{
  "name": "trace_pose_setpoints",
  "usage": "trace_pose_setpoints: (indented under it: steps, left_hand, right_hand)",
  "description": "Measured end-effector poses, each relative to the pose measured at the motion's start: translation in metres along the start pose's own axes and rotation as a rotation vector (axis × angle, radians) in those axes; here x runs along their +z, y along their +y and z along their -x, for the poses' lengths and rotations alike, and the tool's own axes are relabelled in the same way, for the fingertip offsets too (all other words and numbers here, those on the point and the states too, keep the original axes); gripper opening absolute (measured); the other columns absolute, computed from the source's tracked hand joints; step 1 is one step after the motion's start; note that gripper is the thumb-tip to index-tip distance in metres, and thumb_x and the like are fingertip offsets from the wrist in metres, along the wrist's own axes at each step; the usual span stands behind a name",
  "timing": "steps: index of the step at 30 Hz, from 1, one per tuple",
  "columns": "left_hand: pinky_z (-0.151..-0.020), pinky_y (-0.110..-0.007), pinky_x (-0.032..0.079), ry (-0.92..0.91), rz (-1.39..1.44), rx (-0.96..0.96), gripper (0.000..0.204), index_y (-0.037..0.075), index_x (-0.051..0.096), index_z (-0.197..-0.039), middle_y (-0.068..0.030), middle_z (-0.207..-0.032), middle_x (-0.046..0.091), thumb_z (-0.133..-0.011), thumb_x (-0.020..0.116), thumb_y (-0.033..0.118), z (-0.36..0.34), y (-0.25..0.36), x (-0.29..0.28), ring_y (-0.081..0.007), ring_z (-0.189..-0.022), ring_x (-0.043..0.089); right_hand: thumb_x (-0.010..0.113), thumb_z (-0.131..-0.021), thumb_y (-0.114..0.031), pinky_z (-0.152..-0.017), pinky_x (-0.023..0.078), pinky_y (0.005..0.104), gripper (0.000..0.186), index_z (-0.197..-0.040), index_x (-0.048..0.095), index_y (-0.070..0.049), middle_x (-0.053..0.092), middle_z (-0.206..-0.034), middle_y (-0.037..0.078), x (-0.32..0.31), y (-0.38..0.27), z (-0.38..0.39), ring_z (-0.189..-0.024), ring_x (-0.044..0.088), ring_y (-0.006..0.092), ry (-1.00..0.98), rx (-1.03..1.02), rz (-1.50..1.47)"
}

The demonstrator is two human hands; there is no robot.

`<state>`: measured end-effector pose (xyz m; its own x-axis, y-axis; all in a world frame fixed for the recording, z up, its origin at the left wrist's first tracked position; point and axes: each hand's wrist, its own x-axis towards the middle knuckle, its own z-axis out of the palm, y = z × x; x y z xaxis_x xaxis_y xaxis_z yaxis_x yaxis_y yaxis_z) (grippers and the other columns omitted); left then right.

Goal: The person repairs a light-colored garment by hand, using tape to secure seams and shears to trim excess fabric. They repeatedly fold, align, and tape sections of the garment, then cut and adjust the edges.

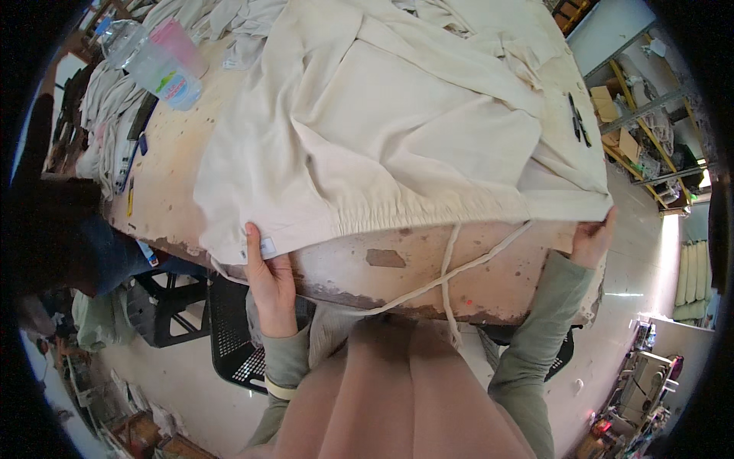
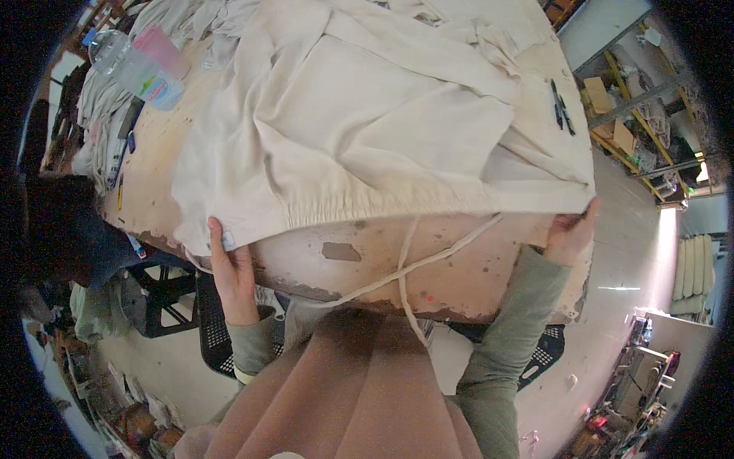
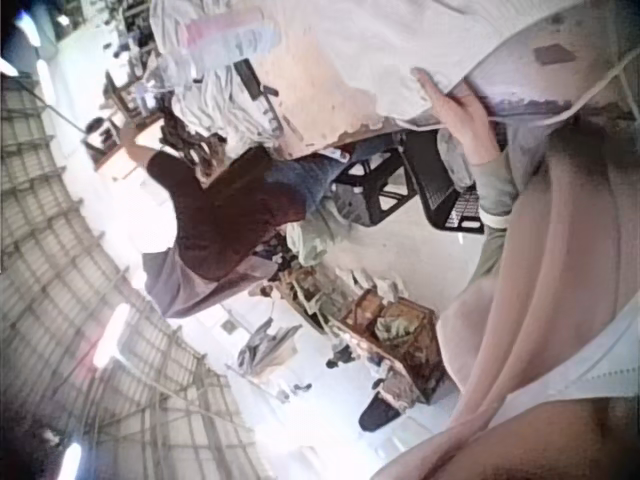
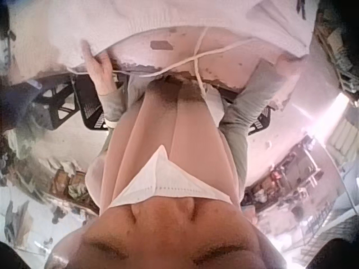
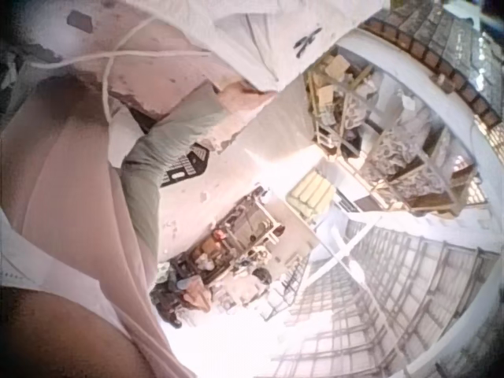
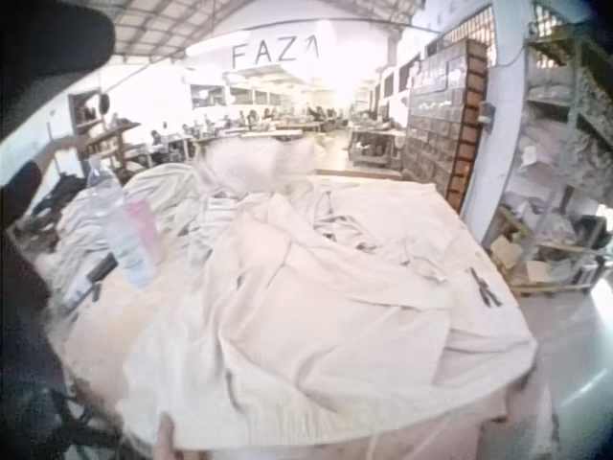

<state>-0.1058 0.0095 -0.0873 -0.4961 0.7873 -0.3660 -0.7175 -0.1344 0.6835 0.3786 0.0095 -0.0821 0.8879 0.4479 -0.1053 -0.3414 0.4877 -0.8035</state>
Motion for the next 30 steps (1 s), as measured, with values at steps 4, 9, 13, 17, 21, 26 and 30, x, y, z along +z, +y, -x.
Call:
trace_pose_setpoints:
  steps: [4, 9, 13, 17, 21, 26, 30]
  left_hand:
    - [-0.091, -0.034, 0.052, -0.135, -0.069, 0.006, 0.038, 0.0, 0.048, -0.123, -0.0105, -0.121, 0.057, -0.094, 0.054, 0.024, 0.0, 0.017, -0.027, -0.0192, -0.109, 0.057]
    - [-0.095, -0.036, 0.049, -0.3, 0.043, 0.022, 0.041, 0.002, 0.047, -0.126, -0.009, -0.125, 0.055, -0.097, 0.046, 0.031, -0.011, 0.032, -0.044, -0.0193, -0.113, 0.055]
    - [-0.096, -0.037, 0.048, -0.294, 0.06, 0.024, 0.042, 0.002, 0.046, -0.126, -0.0082, -0.127, 0.054, -0.097, 0.045, 0.033, -0.014, 0.035, -0.046, -0.0194, -0.114, 0.055]
    - [-0.091, -0.038, 0.051, -0.192, -0.19, 0.066, 0.041, 0.001, 0.045, -0.126, -0.0108, -0.124, 0.055, -0.097, 0.047, 0.03, -0.002, 0.032, -0.036, -0.0219, -0.112, 0.057]
    - [-0.084, -0.04, 0.055, -0.334, -0.343, -0.124, 0.041, -0.001, 0.042, -0.126, -0.0149, -0.12, 0.056, -0.095, 0.051, 0.024, 0.015, 0.036, -0.026, -0.0261, -0.109, 0.058]
    - [-0.074, -0.031, 0.055, -0.181, -0.423, -0.063, 0.043, -0.003, 0.043, -0.124, -0.0133, -0.111, 0.057, -0.092, 0.058, 0.021, 0.017, 0.044, -0.034, -0.0207, -0.094, 0.062]
    - [-0.076, -0.03, 0.05, -0.193, -0.544, -0.04, 0.042, 0.0, 0.045, -0.124, -0.0091, -0.11, 0.058, -0.09, 0.062, 0.019, 0.01, 0.048, -0.049, -0.0165, -0.095, 0.06]
  right_hand:
    - [0.055, -0.094, -0.029, -0.09, 0.049, 0.0353, 0.037, -0.116, 0.054, 0.0, 0.059, -0.116, 0.011, -0.032, -0.006, -0.034, -0.104, 0.058, 0.0222, -0.062, -0.017, -0.005]
    - [0.07, -0.081, -0.018, -0.093, 0.044, 0.0319, 0.056, -0.125, 0.045, 0.005, 0.055, -0.121, 0.015, -0.088, -0.011, -0.076, -0.108, 0.055, 0.0223, -0.301, -0.388, 0.678]
    - [0.058, -0.089, -0.028, -0.095, 0.044, 0.0361, 0.05, -0.126, 0.045, 0.003, 0.055, -0.119, 0.014, -0.111, -0.016, -0.089, -0.11, 0.054, 0.0245, -0.28, -0.608, 1.152]
    - [0.068, -0.082, -0.025, -0.091, 0.046, 0.0315, 0.052, -0.121, 0.048, 0.003, 0.057, -0.118, 0.014, -0.085, -0.013, -0.079, -0.107, 0.055, 0.0223, -0.209, -0.364, 0.586]
    - [0.065, -0.086, -0.029, -0.087, 0.049, 0.0308, 0.042, -0.114, 0.054, 0.0, 0.059, -0.113, 0.013, -0.047, -0.017, -0.07, -0.102, 0.058, 0.021, -0.157, -0.113, 0.227]
    - [0.062, -0.088, -0.029, -0.089, 0.049, 0.0348, 0.038, -0.112, 0.055, 0.0, 0.06, -0.11, 0.011, -0.044, -0.027, -0.072, -0.099, 0.059, 0.0202, -0.128, -0.045, 0.283]
    - [0.062, -0.088, -0.027, -0.089, 0.05, 0.0355, 0.035, -0.11, 0.056, 0.0, 0.061, -0.109, 0.01, -0.047, -0.033, -0.07, -0.1, 0.059, 0.0205, -0.07, -0.03, 0.231]
